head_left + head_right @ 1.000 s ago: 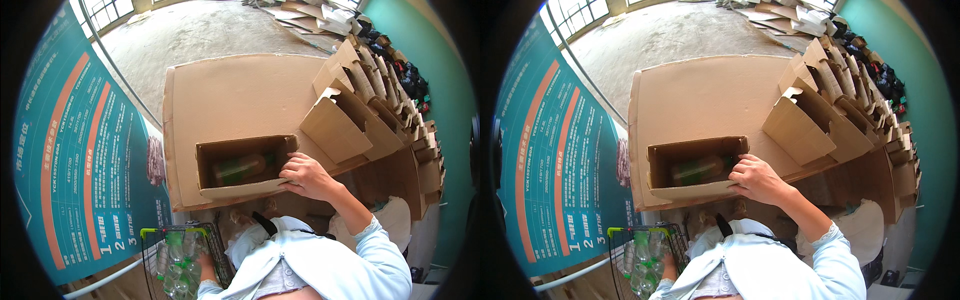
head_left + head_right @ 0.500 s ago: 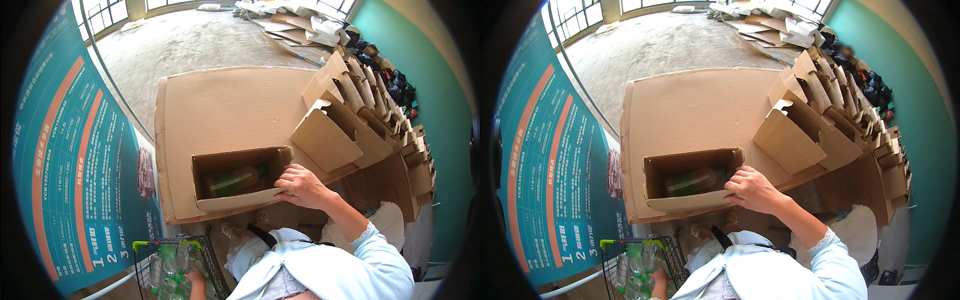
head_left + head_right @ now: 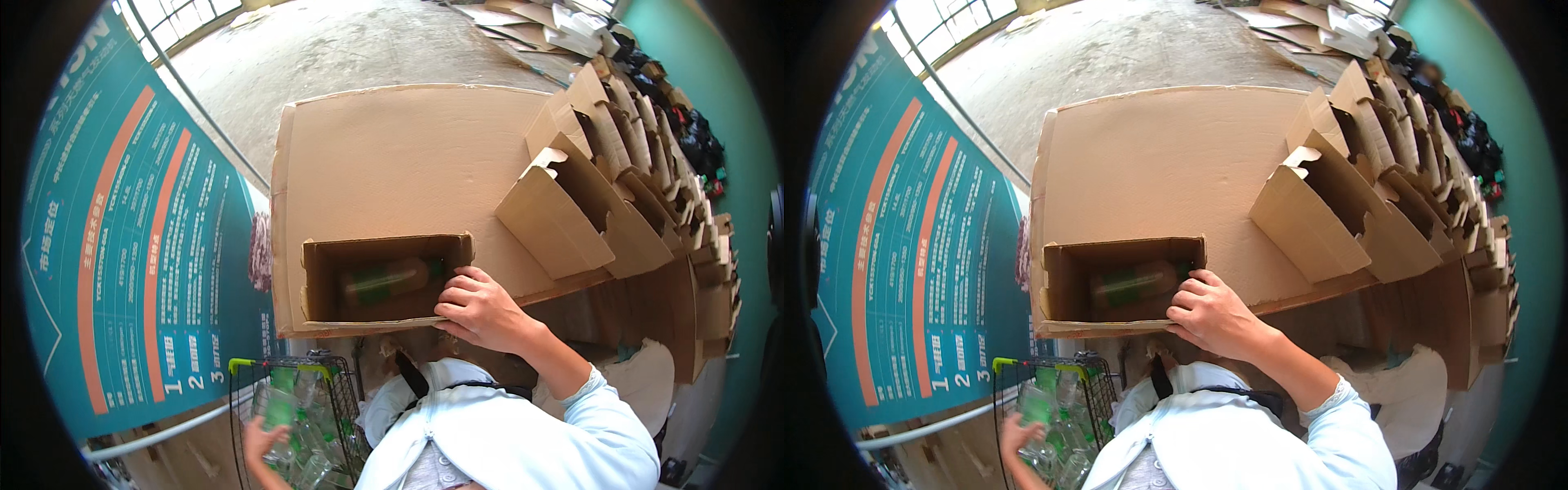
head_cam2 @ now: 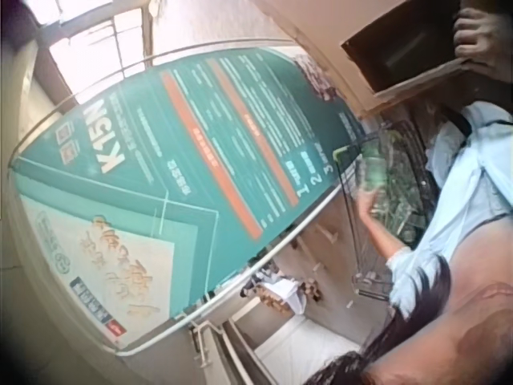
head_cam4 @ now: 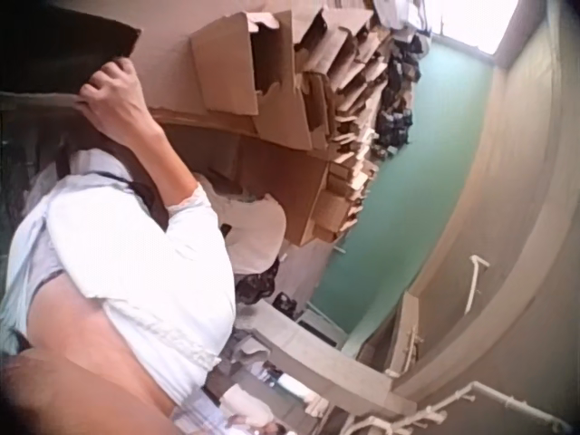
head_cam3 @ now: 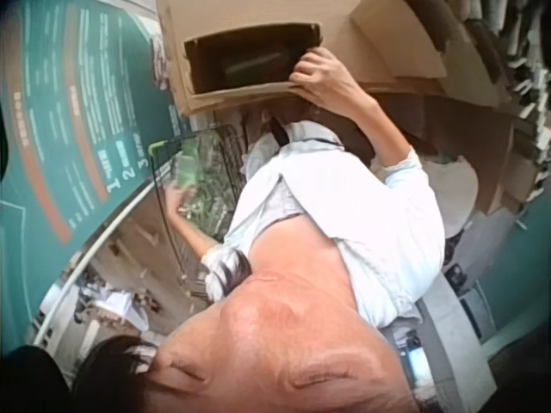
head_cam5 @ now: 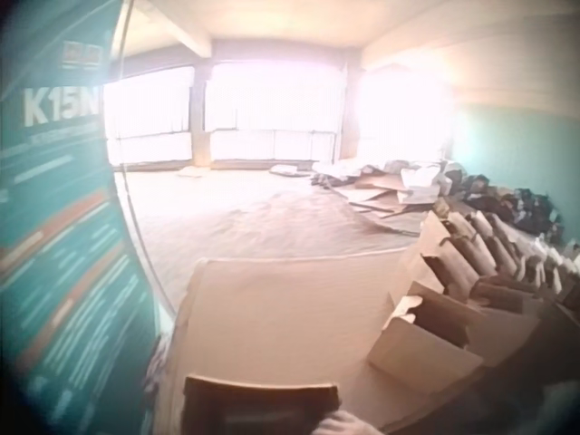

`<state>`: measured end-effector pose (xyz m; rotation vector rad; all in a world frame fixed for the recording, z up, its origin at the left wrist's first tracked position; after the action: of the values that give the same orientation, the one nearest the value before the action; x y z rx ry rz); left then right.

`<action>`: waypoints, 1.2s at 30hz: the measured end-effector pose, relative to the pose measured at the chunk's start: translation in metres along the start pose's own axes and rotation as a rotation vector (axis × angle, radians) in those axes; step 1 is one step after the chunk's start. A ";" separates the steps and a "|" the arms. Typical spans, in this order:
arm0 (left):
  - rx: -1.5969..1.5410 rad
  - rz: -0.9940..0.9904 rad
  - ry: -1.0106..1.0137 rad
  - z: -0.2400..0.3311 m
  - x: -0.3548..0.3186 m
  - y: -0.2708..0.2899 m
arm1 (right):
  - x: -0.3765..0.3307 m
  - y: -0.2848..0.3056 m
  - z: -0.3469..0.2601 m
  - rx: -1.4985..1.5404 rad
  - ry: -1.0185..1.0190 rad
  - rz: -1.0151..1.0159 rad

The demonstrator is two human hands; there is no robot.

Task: The person places bottles from a shopping cart into individual cardboard boxes on a table, folding the top flaps down by hand and moving the completed boxes to the side.

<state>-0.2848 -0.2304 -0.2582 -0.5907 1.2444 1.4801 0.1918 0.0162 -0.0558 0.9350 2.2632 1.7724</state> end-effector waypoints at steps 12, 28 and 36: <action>0.131 -0.047 -1.270 0.438 -0.195 -0.112 | -0.021 0.016 0.010 0.085 0.001 0.255; 1.749 -0.438 -0.752 0.397 -0.021 -0.318 | -0.035 0.009 0.003 0.127 0.030 0.407; 1.318 -0.202 -0.922 0.404 -0.054 -0.315 | -0.034 0.006 -0.002 0.220 0.060 0.405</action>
<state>0.1208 0.0814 -0.1986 0.7573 1.0437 0.3758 0.2201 -0.0023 -0.0591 1.4929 2.4814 1.7295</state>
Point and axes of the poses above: each hand's wrist, its own x-axis towards the middle knuckle, its own y-axis out of the back of the hand, z = x × y, the point moved 8 cm from there along x, towards the middle knuckle, and after that the axes turned 12 degrees about y, right-handed, at the moved point
